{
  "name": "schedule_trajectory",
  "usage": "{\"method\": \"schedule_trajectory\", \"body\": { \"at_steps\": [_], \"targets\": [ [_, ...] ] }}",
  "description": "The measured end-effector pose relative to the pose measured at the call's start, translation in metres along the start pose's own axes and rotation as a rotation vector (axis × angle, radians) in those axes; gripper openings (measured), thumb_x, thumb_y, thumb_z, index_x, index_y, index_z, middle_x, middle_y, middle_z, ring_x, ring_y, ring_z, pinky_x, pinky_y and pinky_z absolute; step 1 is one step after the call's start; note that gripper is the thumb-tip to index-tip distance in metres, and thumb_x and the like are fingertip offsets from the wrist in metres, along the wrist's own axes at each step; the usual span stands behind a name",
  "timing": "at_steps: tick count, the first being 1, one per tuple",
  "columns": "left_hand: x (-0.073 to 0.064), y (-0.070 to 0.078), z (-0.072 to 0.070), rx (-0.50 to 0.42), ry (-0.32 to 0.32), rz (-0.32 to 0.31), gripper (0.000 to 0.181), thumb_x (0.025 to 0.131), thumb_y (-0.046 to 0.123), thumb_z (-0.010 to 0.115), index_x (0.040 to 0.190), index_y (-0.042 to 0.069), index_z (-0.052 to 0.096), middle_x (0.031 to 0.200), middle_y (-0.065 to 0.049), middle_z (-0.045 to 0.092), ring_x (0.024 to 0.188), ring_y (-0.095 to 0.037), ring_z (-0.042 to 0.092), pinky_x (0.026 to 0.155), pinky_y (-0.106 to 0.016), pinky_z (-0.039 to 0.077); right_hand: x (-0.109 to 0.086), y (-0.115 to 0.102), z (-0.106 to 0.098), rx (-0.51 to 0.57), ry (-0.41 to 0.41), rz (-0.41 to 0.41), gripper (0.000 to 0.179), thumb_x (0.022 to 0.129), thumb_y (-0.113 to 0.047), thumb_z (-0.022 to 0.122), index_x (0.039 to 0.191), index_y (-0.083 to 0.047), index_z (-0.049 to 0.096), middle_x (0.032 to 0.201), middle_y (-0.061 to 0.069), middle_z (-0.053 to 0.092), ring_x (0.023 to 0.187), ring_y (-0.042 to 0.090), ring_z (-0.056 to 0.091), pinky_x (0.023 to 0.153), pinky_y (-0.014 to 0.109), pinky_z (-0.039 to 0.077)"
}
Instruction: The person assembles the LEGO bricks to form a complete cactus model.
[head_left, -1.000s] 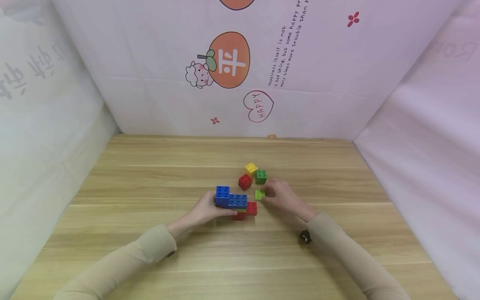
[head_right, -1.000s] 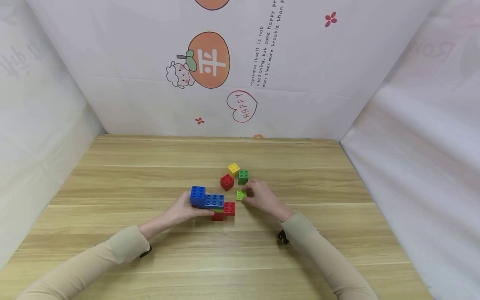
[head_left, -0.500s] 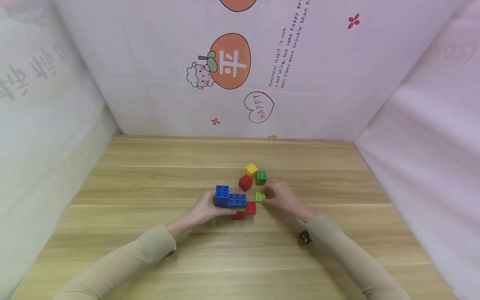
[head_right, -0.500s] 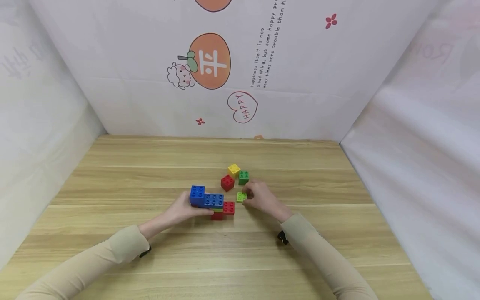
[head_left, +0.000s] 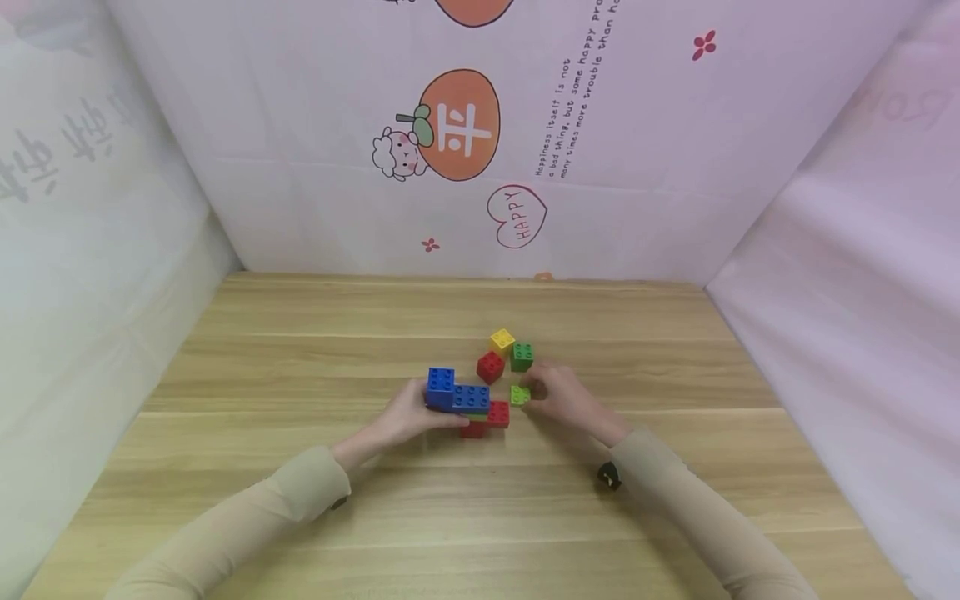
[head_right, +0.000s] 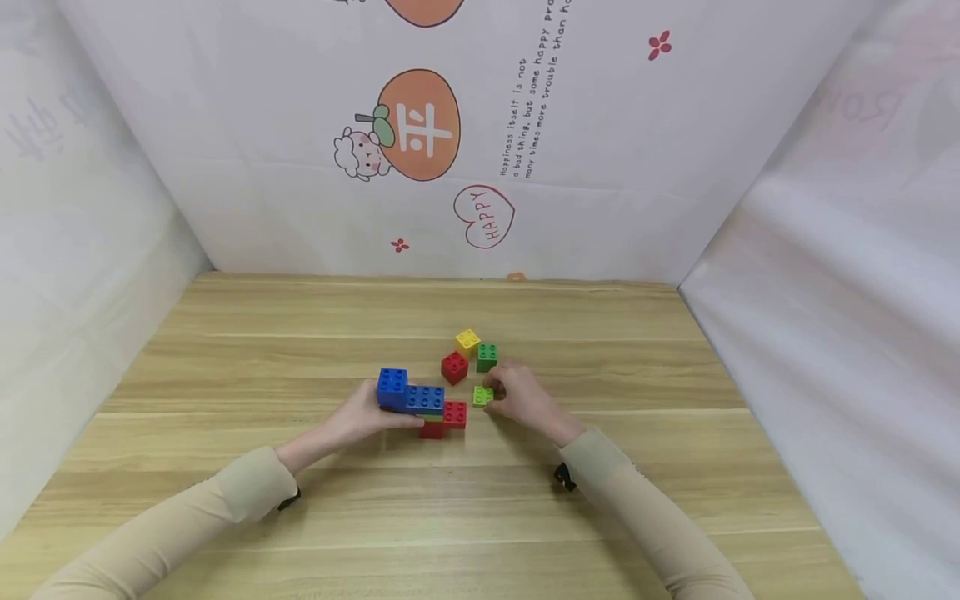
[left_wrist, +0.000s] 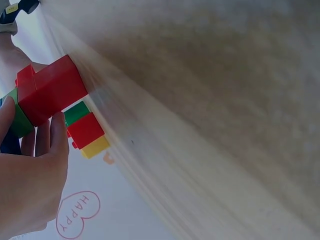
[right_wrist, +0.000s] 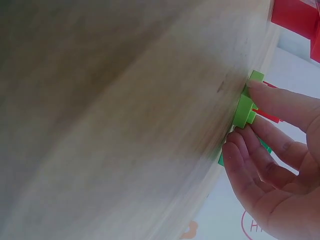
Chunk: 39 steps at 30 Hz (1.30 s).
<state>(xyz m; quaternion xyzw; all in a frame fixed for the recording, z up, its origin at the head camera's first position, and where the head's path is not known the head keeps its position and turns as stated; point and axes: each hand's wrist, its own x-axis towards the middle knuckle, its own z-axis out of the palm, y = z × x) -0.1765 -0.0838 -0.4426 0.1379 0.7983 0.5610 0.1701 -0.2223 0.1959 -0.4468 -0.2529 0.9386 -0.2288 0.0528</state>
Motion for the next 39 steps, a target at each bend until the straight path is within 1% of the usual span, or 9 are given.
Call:
{"method": "schedule_trajectory", "body": {
  "at_steps": [13,22,26,33,39],
  "targets": [
    [0.001,0.001,-0.002,0.016,0.020,0.017,0.053,0.081,0.019,0.082,0.126,0.001,0.061,0.122,-0.018,0.070,0.114,-0.031,0.068,0.104,-0.046,0.053,-0.006,-0.001,-0.001,0.006,0.016,-0.026,0.032,0.076,-0.011,0.082,0.106,-0.004,0.071,0.100,0.009,0.072,0.090,0.019,0.066,0.082,0.034,0.059],
    [0.000,0.002,-0.002,0.004,0.016,0.009,0.052,0.081,0.018,0.082,0.125,0.001,0.061,0.121,-0.018,0.071,0.113,-0.031,0.068,0.103,-0.045,0.053,-0.009,-0.005,-0.005,-0.018,0.021,-0.015,0.033,0.077,-0.014,0.082,0.108,-0.007,0.071,0.103,0.007,0.072,0.096,0.020,0.065,0.085,0.035,0.058],
    [0.000,0.002,-0.002,-0.003,0.014,0.009,0.051,0.081,0.018,0.082,0.125,0.001,0.061,0.121,-0.018,0.071,0.113,-0.031,0.068,0.103,-0.045,0.053,-0.011,-0.008,-0.008,-0.018,0.028,-0.018,0.033,0.078,-0.013,0.082,0.108,-0.008,0.071,0.104,0.007,0.072,0.096,0.020,0.066,0.084,0.035,0.059],
    [-0.001,0.002,-0.002,-0.005,0.011,-0.003,0.052,0.081,0.019,0.082,0.125,0.001,0.061,0.122,-0.018,0.071,0.114,-0.031,0.068,0.104,-0.046,0.053,-0.016,-0.015,-0.014,-0.006,0.028,0.006,0.033,0.080,-0.014,0.081,0.111,-0.008,0.071,0.107,0.008,0.071,0.096,0.020,0.067,0.084,0.034,0.060],
    [-0.001,0.001,-0.003,-0.002,0.007,-0.002,0.053,0.082,0.020,0.082,0.127,0.002,0.061,0.123,-0.018,0.070,0.115,-0.031,0.068,0.104,-0.046,0.052,-0.019,-0.021,-0.017,-0.017,0.036,-0.027,0.032,0.079,-0.013,0.081,0.110,-0.008,0.071,0.106,0.008,0.071,0.094,0.020,0.067,0.083,0.033,0.060]
  ]
}}
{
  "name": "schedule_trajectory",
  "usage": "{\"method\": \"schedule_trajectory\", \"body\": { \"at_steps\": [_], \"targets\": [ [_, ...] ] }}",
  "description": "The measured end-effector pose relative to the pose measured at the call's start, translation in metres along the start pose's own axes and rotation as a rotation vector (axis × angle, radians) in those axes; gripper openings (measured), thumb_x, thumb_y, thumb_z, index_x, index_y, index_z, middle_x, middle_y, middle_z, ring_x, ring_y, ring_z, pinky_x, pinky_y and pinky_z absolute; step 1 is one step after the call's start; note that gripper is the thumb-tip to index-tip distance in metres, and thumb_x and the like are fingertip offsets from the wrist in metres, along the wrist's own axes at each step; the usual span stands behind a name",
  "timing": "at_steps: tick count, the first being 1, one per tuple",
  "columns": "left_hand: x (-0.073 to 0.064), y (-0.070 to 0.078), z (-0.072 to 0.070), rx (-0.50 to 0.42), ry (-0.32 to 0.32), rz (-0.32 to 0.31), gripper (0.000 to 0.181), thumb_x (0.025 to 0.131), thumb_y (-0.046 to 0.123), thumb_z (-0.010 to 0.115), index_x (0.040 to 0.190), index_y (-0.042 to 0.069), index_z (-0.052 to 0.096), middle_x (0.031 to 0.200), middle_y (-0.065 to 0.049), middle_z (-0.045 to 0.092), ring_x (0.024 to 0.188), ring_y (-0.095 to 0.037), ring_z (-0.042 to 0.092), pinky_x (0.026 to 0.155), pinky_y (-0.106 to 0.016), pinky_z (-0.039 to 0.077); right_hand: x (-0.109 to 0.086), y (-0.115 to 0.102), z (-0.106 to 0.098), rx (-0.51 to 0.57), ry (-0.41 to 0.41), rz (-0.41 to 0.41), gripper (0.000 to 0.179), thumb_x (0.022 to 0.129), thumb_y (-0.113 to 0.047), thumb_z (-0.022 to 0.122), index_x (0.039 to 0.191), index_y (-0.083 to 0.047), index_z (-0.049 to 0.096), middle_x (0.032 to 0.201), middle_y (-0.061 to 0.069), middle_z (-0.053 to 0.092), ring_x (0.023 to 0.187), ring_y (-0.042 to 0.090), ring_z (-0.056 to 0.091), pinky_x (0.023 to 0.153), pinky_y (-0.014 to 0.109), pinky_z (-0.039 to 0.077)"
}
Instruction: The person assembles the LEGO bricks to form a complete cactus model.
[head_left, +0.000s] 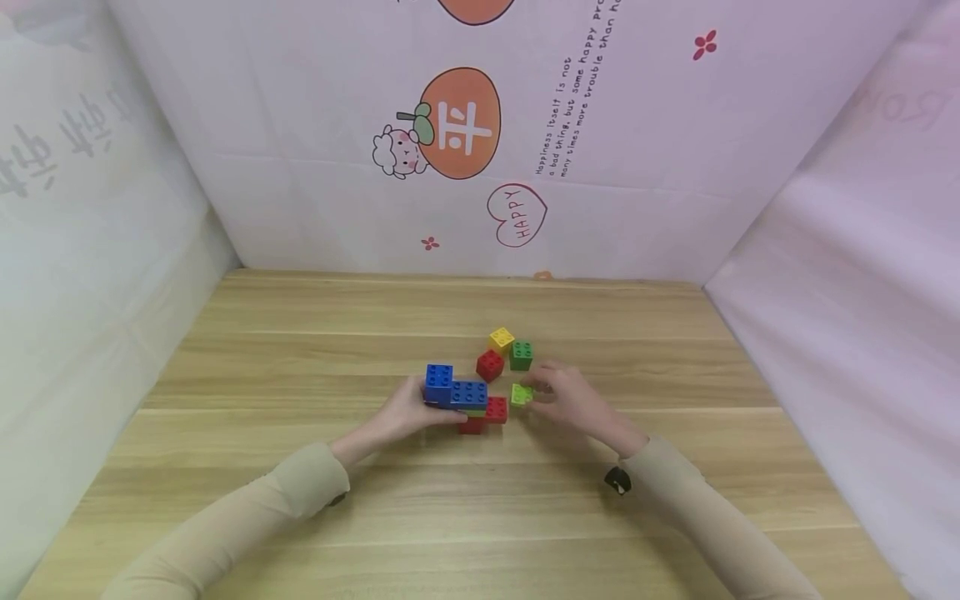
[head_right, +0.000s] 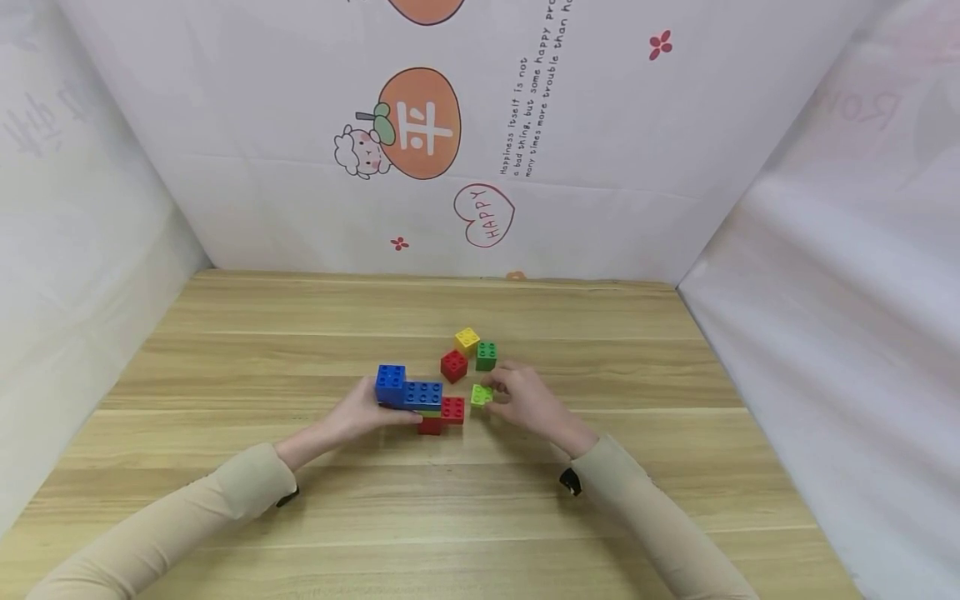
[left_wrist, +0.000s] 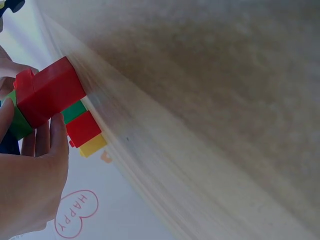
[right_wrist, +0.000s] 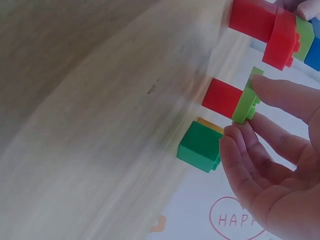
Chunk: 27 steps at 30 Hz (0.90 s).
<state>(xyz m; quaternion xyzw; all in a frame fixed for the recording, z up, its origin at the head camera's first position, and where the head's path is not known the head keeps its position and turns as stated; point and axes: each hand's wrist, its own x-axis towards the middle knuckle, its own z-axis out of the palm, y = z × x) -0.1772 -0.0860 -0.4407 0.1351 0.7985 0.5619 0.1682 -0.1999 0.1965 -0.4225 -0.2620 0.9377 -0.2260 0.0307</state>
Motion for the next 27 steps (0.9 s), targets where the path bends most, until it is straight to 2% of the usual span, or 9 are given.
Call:
{"method": "schedule_trajectory", "body": {
  "at_steps": [9,19,27],
  "targets": [
    [0.000,-0.001,0.001,0.000,-0.004,-0.004,0.054,0.082,0.021,0.082,0.128,0.002,0.060,0.124,-0.017,0.070,0.115,-0.031,0.067,0.105,-0.047,0.052,-0.003,-0.007,-0.006,-0.010,0.021,-0.051,0.033,0.078,-0.010,0.082,0.108,-0.006,0.071,0.101,0.008,0.070,0.090,0.020,0.067,0.078,0.028,0.060],
    [0.000,-0.002,0.001,0.000,0.004,0.016,0.053,0.081,0.020,0.082,0.126,0.002,0.061,0.123,-0.018,0.070,0.114,-0.031,0.068,0.104,-0.045,0.053,-0.006,-0.012,-0.010,0.008,0.030,-0.068,0.033,0.078,-0.007,0.081,0.109,-0.005,0.071,0.101,0.009,0.070,0.090,0.022,0.067,0.078,0.029,0.060],
    [0.000,-0.003,0.001,0.005,0.001,0.000,0.054,0.083,0.024,0.081,0.128,0.003,0.059,0.125,-0.016,0.069,0.116,-0.030,0.067,0.105,-0.046,0.052,-0.008,-0.013,-0.012,0.004,0.051,-0.101,0.032,0.078,-0.007,0.081,0.109,-0.006,0.071,0.100,0.008,0.070,0.089,0.021,0.067,0.077,0.029,0.060]
  ]
}}
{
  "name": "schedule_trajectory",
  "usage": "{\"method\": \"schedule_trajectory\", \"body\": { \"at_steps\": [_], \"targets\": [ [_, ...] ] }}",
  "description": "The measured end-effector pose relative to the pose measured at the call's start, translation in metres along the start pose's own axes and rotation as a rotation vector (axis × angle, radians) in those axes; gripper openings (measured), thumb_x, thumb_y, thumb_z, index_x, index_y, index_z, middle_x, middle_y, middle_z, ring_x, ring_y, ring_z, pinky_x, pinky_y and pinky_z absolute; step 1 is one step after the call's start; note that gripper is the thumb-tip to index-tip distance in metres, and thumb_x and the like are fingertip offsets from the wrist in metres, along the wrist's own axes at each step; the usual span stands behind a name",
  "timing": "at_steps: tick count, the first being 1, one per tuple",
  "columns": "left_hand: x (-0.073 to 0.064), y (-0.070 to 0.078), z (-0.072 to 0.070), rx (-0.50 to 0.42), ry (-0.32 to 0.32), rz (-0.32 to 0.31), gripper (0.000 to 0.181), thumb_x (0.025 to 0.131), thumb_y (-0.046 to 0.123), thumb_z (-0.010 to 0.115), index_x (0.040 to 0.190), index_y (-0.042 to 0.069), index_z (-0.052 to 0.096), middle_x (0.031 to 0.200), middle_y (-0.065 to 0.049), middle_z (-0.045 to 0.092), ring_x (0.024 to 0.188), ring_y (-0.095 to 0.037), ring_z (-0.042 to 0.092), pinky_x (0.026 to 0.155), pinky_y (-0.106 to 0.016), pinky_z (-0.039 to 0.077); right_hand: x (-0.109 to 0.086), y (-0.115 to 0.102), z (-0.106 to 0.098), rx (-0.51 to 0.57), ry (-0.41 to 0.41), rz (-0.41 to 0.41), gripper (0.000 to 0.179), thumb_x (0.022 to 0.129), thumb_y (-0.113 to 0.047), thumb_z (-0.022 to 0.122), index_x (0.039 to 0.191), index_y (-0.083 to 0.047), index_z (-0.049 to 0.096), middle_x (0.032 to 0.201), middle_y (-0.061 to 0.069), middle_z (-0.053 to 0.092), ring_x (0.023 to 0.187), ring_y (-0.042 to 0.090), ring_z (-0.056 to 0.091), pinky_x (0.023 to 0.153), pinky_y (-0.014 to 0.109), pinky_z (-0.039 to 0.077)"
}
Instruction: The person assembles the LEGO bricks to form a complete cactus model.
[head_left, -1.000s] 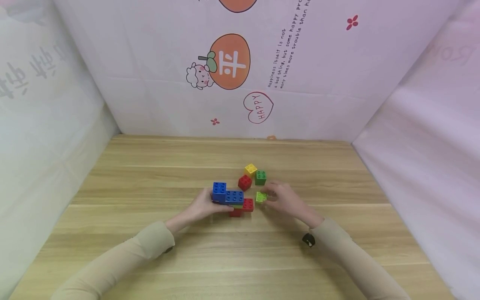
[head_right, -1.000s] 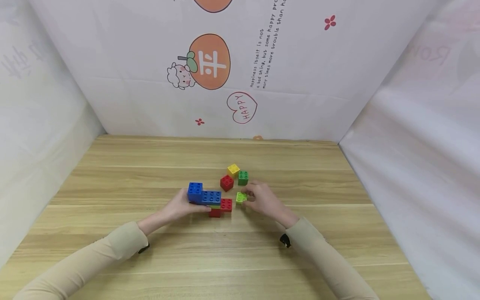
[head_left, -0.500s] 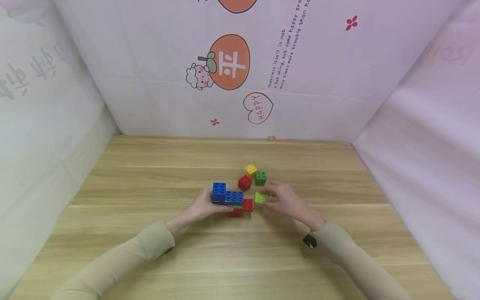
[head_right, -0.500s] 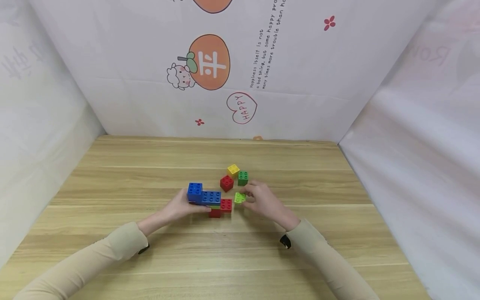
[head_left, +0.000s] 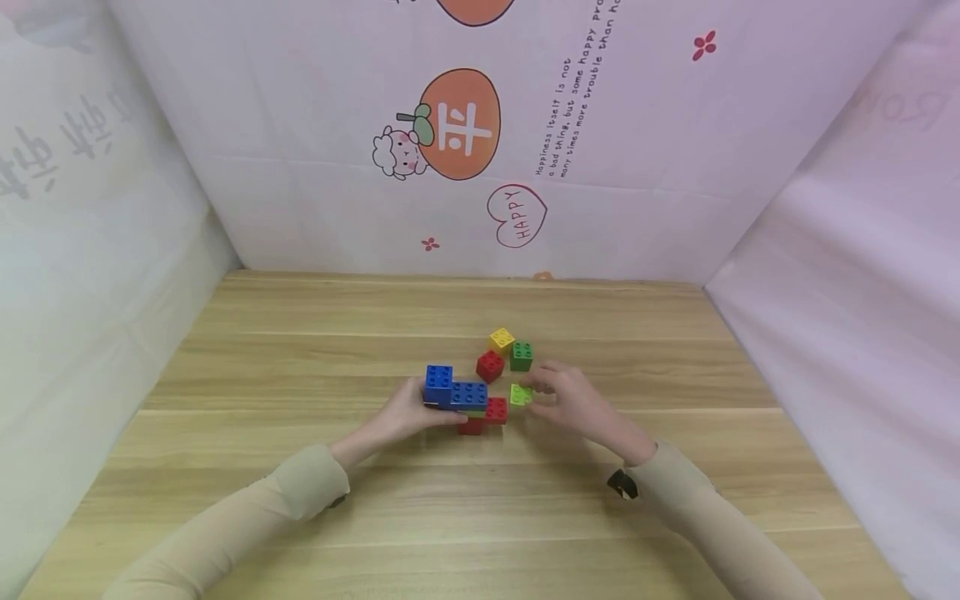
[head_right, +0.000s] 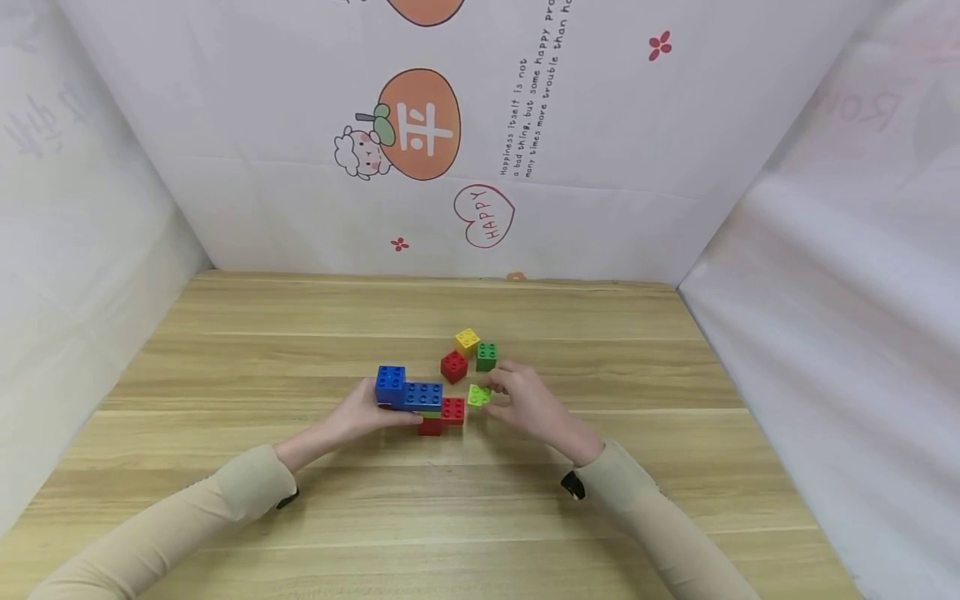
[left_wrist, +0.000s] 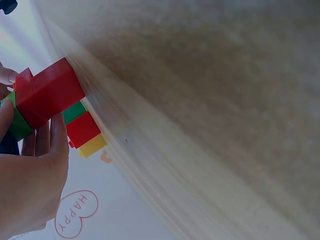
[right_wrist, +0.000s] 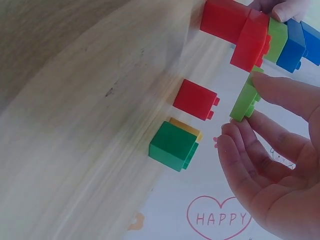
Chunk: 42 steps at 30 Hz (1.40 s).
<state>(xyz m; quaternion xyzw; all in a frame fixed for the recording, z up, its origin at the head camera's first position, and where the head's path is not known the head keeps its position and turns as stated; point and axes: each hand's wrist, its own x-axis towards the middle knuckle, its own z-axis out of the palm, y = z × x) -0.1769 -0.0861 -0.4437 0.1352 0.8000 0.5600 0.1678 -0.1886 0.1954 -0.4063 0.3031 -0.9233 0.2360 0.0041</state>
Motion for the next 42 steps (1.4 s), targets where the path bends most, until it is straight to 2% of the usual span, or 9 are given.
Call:
{"method": "schedule_trajectory", "body": {
  "at_steps": [14,21,31,38,42],
  "targets": [
    [0.000,-0.001,0.000,-0.011,0.004,0.003,0.056,0.082,0.025,0.082,0.129,0.004,0.059,0.126,-0.016,0.069,0.116,-0.030,0.067,0.104,-0.046,0.053,-0.002,-0.011,-0.003,0.009,0.010,-0.042,0.030,0.079,-0.007,0.081,0.108,-0.005,0.072,0.100,0.009,0.070,0.090,0.026,0.068,0.077,0.037,0.061],
    [0.000,-0.002,0.000,-0.013,-0.006,0.016,0.054,0.083,0.023,0.080,0.128,0.003,0.060,0.125,-0.017,0.069,0.116,-0.030,0.067,0.104,-0.046,0.052,-0.002,-0.016,-0.003,0.000,0.002,-0.070,0.031,0.079,-0.009,0.082,0.108,-0.007,0.073,0.097,0.007,0.069,0.089,0.024,0.068,0.077,0.037,0.062],
    [0.001,-0.002,-0.001,-0.020,0.001,-0.013,0.054,0.082,0.025,0.082,0.128,0.006,0.061,0.125,-0.014,0.070,0.116,-0.028,0.067,0.105,-0.045,0.052,-0.001,-0.019,-0.002,-0.002,-0.035,-0.057,0.032,0.080,-0.009,0.081,0.111,-0.007,0.072,0.100,0.008,0.068,0.091,0.024,0.068,0.078,0.037,0.062],
    [0.001,0.000,-0.001,-0.018,-0.002,0.020,0.052,0.083,0.022,0.081,0.127,0.005,0.061,0.123,-0.015,0.071,0.114,-0.028,0.068,0.103,-0.044,0.054,0.000,-0.021,-0.002,0.044,-0.050,-0.064,0.039,0.079,-0.009,0.082,0.116,-0.008,0.071,0.107,0.009,0.070,0.095,0.024,0.068,0.081,0.037,0.062],
    [0.001,0.000,0.000,-0.022,-0.004,0.011,0.052,0.083,0.022,0.081,0.127,0.006,0.061,0.123,-0.015,0.071,0.114,-0.028,0.068,0.103,-0.044,0.053,0.000,-0.022,-0.001,0.045,-0.057,-0.062,0.041,0.079,-0.009,0.082,0.118,-0.009,0.070,0.108,0.009,0.070,0.095,0.024,0.068,0.081,0.038,0.062]
  ]
}}
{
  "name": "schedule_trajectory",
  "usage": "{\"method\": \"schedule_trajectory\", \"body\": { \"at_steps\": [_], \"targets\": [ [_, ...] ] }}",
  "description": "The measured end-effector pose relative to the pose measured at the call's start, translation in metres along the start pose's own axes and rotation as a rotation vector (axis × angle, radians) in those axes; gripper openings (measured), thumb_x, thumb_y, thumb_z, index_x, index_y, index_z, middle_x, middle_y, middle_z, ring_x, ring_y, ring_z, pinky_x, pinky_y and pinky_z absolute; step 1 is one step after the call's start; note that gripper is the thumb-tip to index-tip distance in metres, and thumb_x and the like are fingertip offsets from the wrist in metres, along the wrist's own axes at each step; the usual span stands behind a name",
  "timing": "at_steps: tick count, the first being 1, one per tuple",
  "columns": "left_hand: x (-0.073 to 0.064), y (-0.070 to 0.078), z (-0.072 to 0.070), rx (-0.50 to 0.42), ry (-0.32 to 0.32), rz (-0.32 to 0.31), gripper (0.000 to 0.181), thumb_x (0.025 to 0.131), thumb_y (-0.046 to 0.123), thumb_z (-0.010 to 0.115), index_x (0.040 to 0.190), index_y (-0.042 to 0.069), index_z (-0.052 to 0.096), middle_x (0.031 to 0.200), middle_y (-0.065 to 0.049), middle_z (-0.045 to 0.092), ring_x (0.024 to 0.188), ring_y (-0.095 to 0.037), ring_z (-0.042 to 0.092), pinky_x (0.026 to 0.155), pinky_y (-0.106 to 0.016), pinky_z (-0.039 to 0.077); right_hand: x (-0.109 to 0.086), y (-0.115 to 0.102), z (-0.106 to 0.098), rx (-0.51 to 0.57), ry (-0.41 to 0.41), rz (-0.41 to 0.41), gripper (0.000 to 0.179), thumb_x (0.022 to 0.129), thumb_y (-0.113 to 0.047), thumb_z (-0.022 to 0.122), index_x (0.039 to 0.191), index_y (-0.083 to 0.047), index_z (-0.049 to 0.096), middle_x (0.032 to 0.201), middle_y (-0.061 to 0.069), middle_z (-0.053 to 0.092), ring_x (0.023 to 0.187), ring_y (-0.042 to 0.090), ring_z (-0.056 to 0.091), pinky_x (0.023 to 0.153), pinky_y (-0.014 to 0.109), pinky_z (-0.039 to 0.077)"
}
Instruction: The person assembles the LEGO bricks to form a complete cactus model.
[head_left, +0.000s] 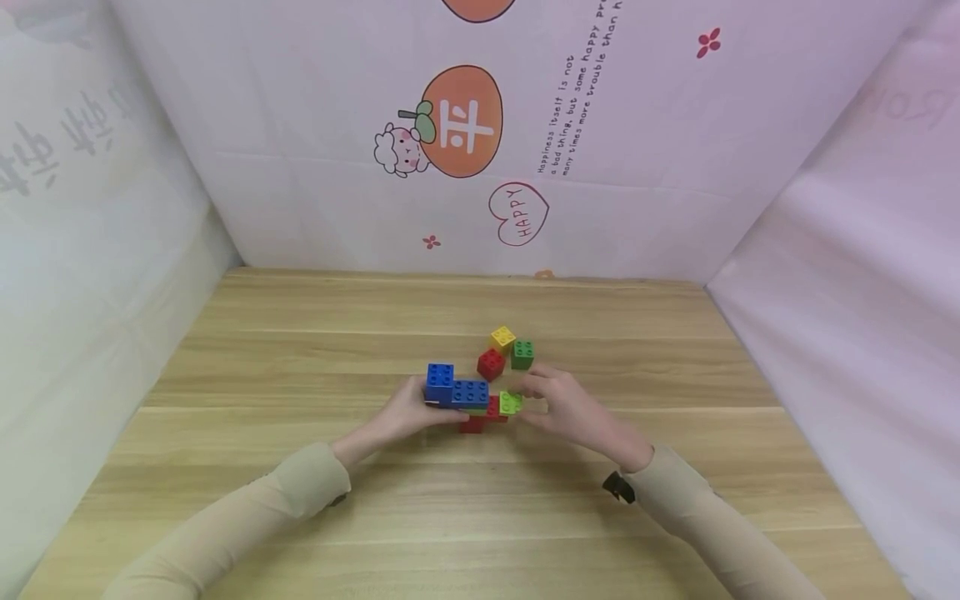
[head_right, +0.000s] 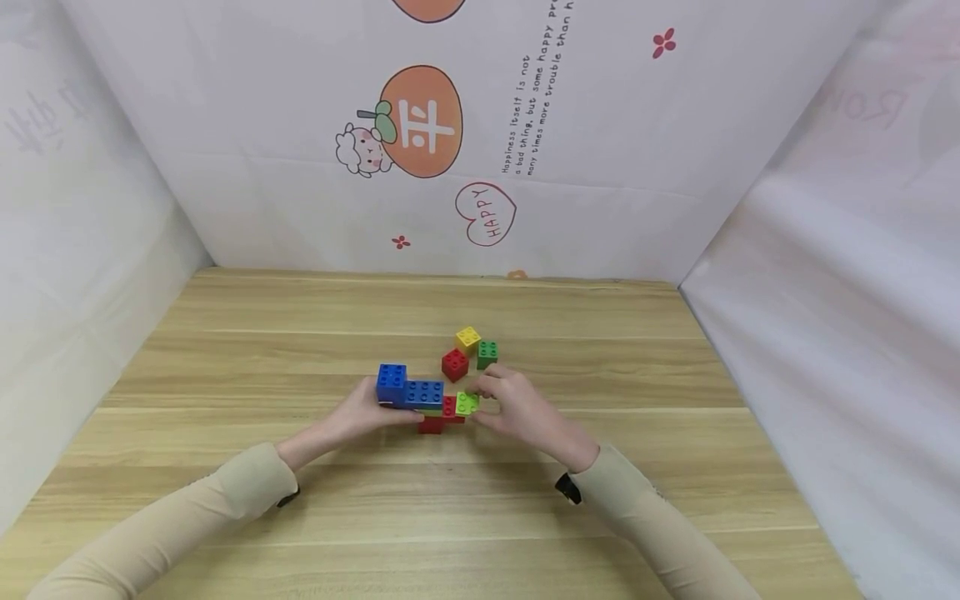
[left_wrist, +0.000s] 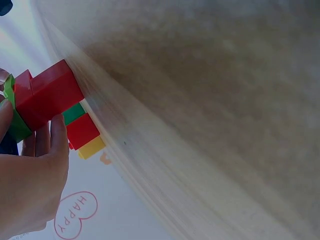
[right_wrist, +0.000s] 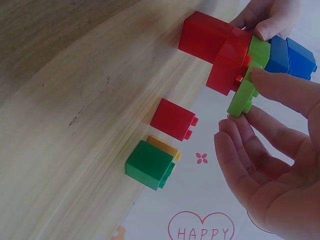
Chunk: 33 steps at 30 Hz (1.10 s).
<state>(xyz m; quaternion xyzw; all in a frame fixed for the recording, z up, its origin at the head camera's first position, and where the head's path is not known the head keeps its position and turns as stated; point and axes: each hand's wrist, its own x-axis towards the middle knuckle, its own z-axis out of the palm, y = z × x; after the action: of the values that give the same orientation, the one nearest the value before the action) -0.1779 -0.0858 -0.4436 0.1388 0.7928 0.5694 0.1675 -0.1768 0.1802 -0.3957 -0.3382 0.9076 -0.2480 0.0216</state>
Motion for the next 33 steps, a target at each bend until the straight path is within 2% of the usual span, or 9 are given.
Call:
{"method": "schedule_trajectory", "body": {
  "at_steps": [7,20,25,33],
  "targets": [
    [0.0008,-0.0004,0.0010,0.003,-0.001,0.008,0.052,0.083,0.023,0.081,0.127,0.005,0.061,0.123,-0.015,0.071,0.114,-0.028,0.068,0.104,-0.044,0.053,0.0000,-0.0012,-0.0006,-0.017,-0.013,0.020,0.039,0.080,-0.012,0.082,0.118,-0.011,0.070,0.109,0.007,0.069,0.097,0.023,0.068,0.083,0.036,0.062],
    [0.0002,-0.0005,0.0019,-0.017,-0.002,-0.007,0.055,0.083,0.022,0.081,0.130,0.007,0.059,0.126,-0.014,0.070,0.115,-0.028,0.068,0.104,-0.044,0.053,0.0029,0.0044,0.0025,-0.006,-0.019,-0.035,0.046,0.079,-0.009,0.082,0.122,-0.018,0.069,0.115,0.007,0.071,0.096,0.020,0.065,0.081,0.036,0.062],
    [0.0003,-0.0013,0.0024,-0.030,-0.008,0.003,0.057,0.082,0.023,0.081,0.131,0.007,0.057,0.127,-0.015,0.069,0.116,-0.028,0.067,0.104,-0.044,0.053,0.0046,0.0030,0.0015,0.005,-0.035,-0.036,0.046,0.080,-0.008,0.081,0.123,-0.019,0.069,0.114,0.007,0.071,0.093,0.024,0.065,0.079,0.037,0.062],
    [0.0004,-0.0002,0.0031,-0.022,0.004,0.022,0.055,0.082,0.021,0.082,0.130,0.007,0.059,0.125,-0.014,0.070,0.115,-0.028,0.068,0.103,-0.043,0.054,0.0057,0.0044,0.0004,0.023,-0.041,-0.067,0.046,0.079,-0.005,0.081,0.122,-0.017,0.069,0.120,0.009,0.072,0.095,0.019,0.065,0.081,0.039,0.062]
  ]
}}
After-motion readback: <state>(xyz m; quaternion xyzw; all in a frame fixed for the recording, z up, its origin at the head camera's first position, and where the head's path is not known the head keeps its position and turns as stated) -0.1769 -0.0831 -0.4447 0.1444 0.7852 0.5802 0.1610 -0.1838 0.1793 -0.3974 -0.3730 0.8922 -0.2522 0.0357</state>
